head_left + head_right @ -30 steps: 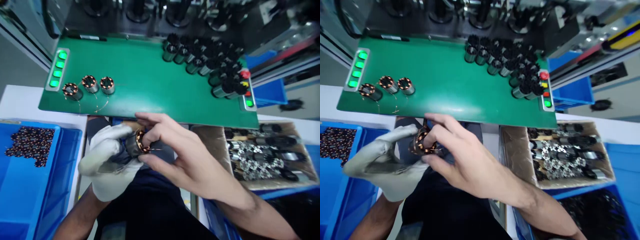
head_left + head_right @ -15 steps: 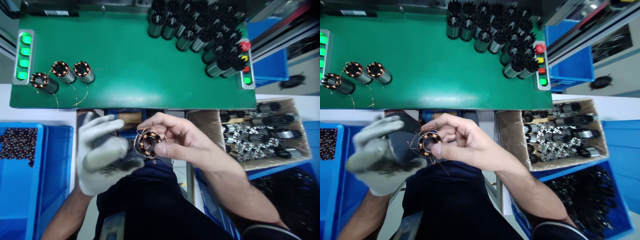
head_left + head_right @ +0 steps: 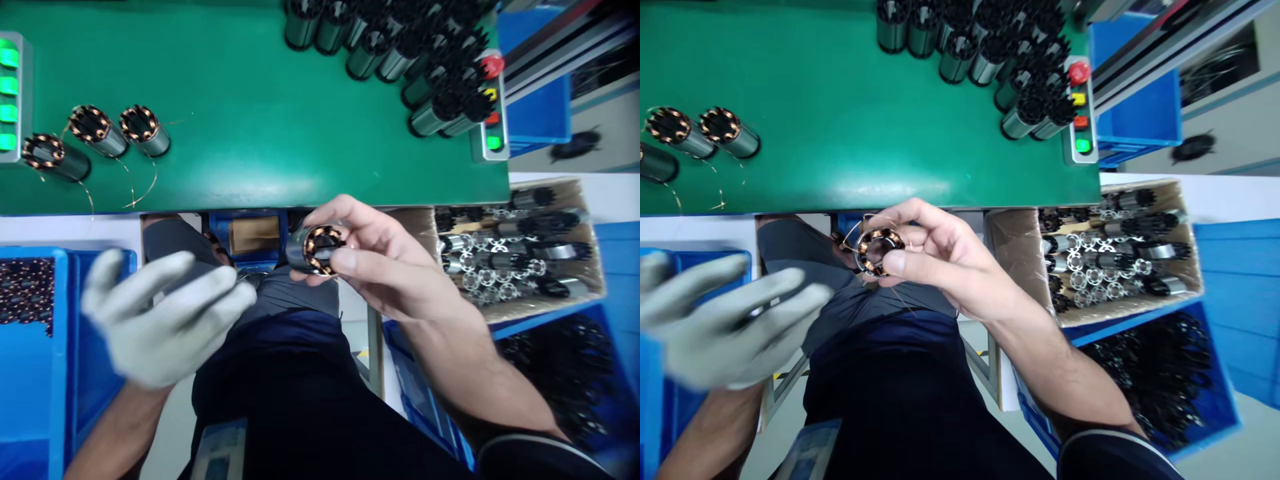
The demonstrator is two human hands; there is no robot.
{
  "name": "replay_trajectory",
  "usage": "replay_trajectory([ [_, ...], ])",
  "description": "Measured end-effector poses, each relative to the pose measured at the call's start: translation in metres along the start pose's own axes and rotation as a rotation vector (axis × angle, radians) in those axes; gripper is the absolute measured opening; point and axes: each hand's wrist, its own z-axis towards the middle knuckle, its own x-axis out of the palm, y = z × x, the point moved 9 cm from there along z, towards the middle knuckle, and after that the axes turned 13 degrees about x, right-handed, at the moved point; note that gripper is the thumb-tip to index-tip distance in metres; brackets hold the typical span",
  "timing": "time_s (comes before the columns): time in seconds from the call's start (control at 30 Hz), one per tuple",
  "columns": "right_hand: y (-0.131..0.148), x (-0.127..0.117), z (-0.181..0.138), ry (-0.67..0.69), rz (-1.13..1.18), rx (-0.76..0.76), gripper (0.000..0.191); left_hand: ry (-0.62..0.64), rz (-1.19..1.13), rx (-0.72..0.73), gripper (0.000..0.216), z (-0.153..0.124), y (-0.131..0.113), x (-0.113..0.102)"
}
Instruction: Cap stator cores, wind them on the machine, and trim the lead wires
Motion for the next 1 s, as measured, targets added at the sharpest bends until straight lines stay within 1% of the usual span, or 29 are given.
replay_trajectory([
  [0.07,0.003,0.0,-0.003,0.018,0.028,-0.032,0.033,0.102,0.071,0.15,0.023,0.008,0.001,0.034],
  [0.1,0.004,0.001,-0.004,0.022,0.016,-0.038,0.033,0.1,0.094,0.184,0.018,0.011,0.002,0.045],
  [0.13,0.004,0.003,-0.005,0.019,-0.014,-0.043,0.033,0.056,0.099,0.18,0.013,0.015,0.003,0.049],
  [0.17,0.004,0.004,-0.006,0.011,-0.058,-0.049,0.033,-0.022,0.079,0.142,0.009,0.018,0.004,0.047],
  [0.2,0.004,0.006,-0.007,-0.004,-0.11,-0.056,0.035,-0.122,0.029,0.084,0.008,0.02,0.004,0.04],
  [0.23,0.004,0.008,-0.007,-0.021,-0.164,-0.068,0.037,-0.212,-0.04,0.032,0.014,0.021,0.002,0.031],
  [0.27,0.004,0.009,-0.007,-0.038,-0.213,-0.083,0.04,-0.268,-0.115,-0.001,0.022,0.024,-0.002,0.023],
  [0.33,0.003,0.012,-0.005,-0.067,-0.282,-0.11,0.044,-0.302,-0.247,-0.016,0.028,0.033,-0.017,0.012],
  [0.4,0.001,0.013,-0.002,-0.089,-0.309,-0.118,0.045,-0.311,-0.331,-0.022,0.022,0.039,-0.028,0.007],
  [0.47,-0.002,0.014,0.001,-0.068,-0.284,-0.099,0.043,-0.312,-0.431,-0.073,0.016,0.039,-0.026,0.014],
  [0.57,-0.007,0.014,0.0,0.025,-0.185,-0.04,0.043,-0.249,-0.633,-0.239,0.011,0.025,-0.001,0.046],
  [0.63,-0.009,0.014,-0.003,0.074,-0.144,-0.016,0.047,-0.231,-0.694,-0.374,0.022,0.013,0.021,0.061],
  [0.7,-0.011,0.013,-0.006,0.091,-0.146,-0.009,0.053,-0.221,-0.7,-0.426,0.027,0.009,0.031,0.062],
  [0.77,-0.015,0.014,-0.006,0.093,-0.18,0.009,0.059,-0.182,-0.712,-0.368,0.024,0.018,0.024,0.054],
  [0.83,-0.02,0.016,-0.004,0.1,-0.215,0.028,0.063,-0.134,-0.725,-0.264,0.017,0.032,0.007,0.042],
  [0.9,-0.024,0.017,0.001,0.096,-0.247,0.04,0.063,-0.123,-0.702,-0.198,0.01,0.04,-0.008,0.031],
  [0.93,-0.025,0.017,0.002,0.091,-0.26,0.034,0.063,-0.124,-0.677,-0.183,0.008,0.042,-0.013,0.028],
  [1.0,-0.027,0.017,0.004,0.088,-0.273,0.007,0.062,-0.119,-0.646,-0.186,0.008,0.038,-0.016,0.032],
])
